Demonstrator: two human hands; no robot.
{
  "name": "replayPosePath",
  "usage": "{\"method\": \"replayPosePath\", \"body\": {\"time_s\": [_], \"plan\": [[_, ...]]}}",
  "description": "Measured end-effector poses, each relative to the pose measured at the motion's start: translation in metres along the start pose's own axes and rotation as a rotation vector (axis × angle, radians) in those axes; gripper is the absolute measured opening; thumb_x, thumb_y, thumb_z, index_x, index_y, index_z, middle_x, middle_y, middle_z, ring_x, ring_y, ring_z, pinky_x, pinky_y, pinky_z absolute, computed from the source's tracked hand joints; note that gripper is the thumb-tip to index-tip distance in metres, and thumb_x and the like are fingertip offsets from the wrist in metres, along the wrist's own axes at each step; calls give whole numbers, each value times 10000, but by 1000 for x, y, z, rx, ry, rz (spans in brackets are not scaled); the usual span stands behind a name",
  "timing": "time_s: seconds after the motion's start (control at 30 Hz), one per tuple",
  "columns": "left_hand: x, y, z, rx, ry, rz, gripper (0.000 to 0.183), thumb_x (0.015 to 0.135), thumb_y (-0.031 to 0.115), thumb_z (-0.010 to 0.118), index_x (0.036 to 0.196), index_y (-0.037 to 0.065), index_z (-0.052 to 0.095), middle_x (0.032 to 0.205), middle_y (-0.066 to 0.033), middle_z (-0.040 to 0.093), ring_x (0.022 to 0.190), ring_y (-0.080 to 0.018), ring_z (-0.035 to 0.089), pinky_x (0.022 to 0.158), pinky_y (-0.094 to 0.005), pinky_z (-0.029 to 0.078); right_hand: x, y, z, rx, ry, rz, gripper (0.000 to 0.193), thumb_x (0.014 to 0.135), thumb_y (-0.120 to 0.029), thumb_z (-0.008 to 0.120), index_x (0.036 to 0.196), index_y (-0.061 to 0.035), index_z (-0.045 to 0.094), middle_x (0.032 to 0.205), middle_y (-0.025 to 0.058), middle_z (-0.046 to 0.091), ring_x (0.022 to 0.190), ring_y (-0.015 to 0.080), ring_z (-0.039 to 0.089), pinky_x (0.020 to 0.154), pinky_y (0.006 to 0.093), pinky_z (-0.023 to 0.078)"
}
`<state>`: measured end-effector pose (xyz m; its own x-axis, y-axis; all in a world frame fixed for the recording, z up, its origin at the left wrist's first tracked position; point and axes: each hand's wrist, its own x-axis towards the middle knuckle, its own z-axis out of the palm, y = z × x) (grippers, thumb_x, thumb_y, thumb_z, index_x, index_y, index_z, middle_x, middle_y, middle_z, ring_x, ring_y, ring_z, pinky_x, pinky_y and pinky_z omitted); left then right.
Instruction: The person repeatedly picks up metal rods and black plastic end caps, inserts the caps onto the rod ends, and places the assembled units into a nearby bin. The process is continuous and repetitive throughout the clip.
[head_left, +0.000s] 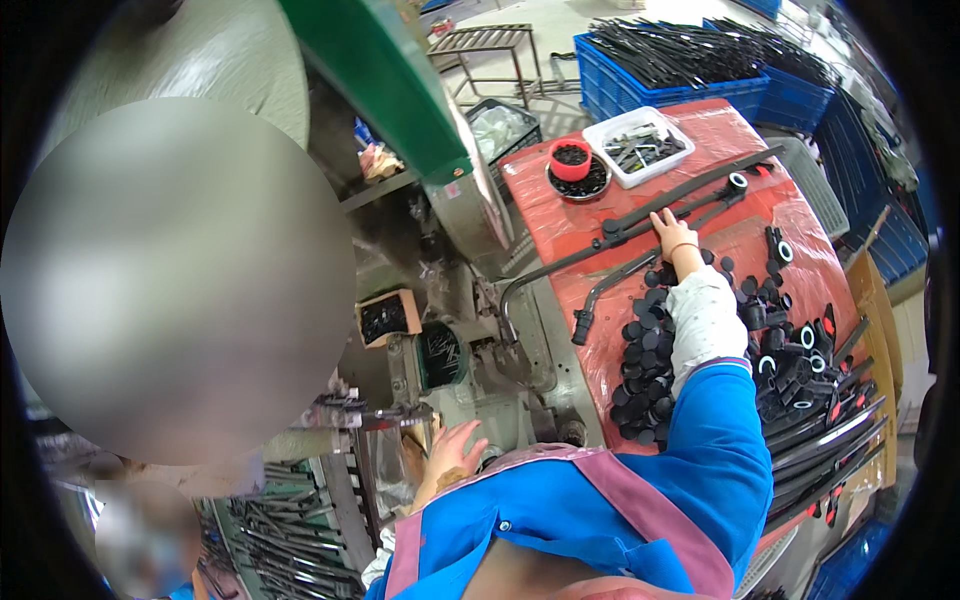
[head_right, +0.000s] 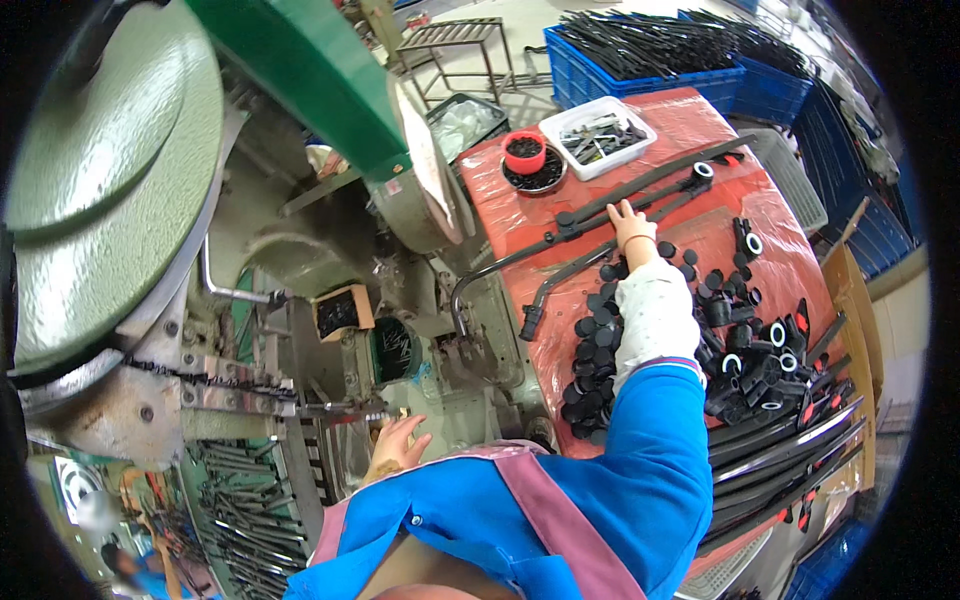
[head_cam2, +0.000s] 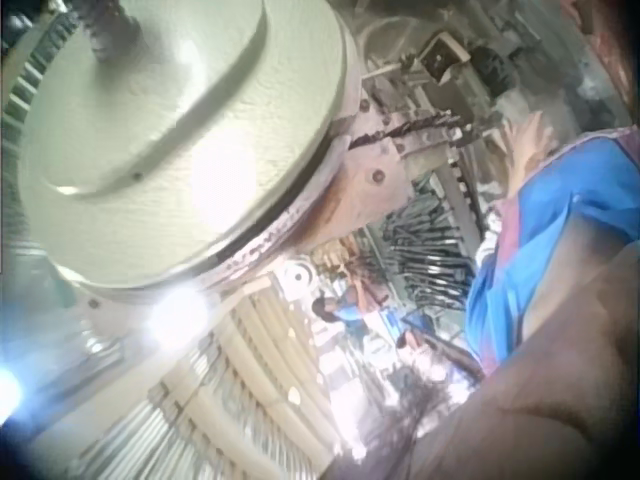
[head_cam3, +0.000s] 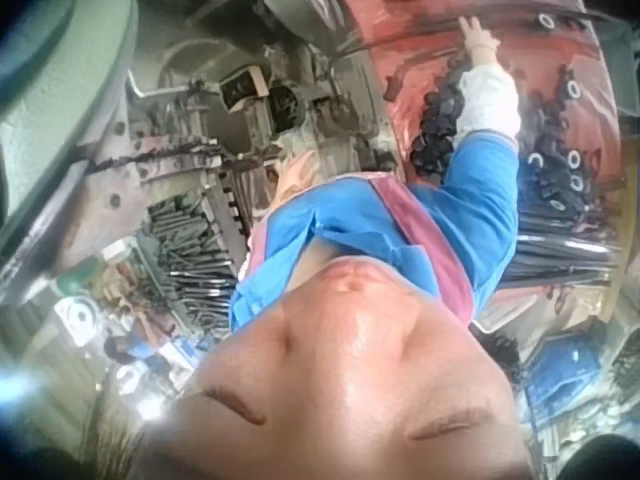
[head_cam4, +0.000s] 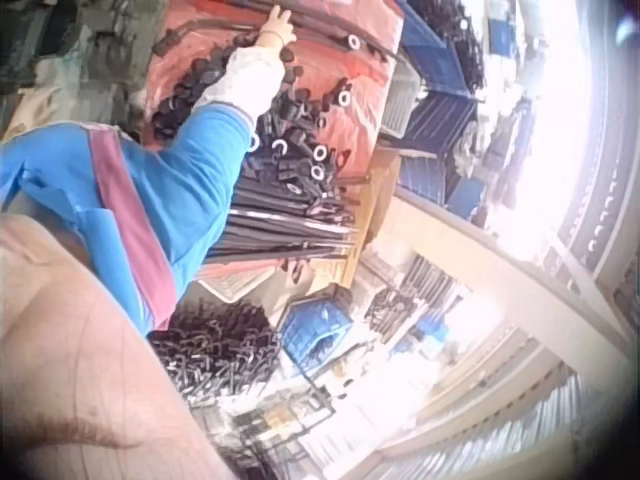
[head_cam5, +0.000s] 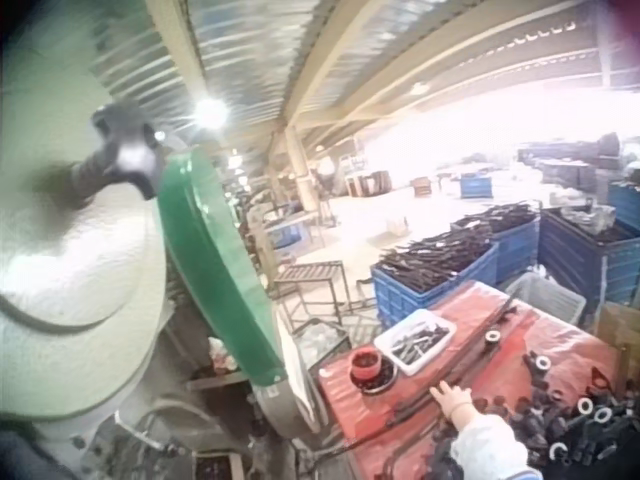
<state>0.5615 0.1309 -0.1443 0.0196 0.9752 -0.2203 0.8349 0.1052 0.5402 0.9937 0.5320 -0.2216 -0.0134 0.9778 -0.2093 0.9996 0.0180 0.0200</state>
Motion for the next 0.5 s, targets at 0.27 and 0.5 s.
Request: {"method": "replayPosePath", "body": {"time_s": [0.27, 0.5], "plan": [[-12, -61, 13, 9, -39, 182, 434, 905, 334, 612, 1249, 71, 587, 1175, -166, 650, 1134, -336, 586, 1004, -476, 381, -50, -122, -42, 140, 271, -574, 284, 808, -147, 595, 1079, -101, 664, 970, 153, 665, 943, 356, 638, 816, 444, 520], [-51, -88, -36, -162, 121, 179, 438, 831, 252, 694, 1208, 45, 612, 1139, -189, 656, 1080, -365, 607, 944, -451, 443, -136, -360, -40, 482, 490, -940, 167, 821, -210, 628, 869, -56, 673, 817, 130, 660, 825, 340, 639, 730, 425, 522]]}}
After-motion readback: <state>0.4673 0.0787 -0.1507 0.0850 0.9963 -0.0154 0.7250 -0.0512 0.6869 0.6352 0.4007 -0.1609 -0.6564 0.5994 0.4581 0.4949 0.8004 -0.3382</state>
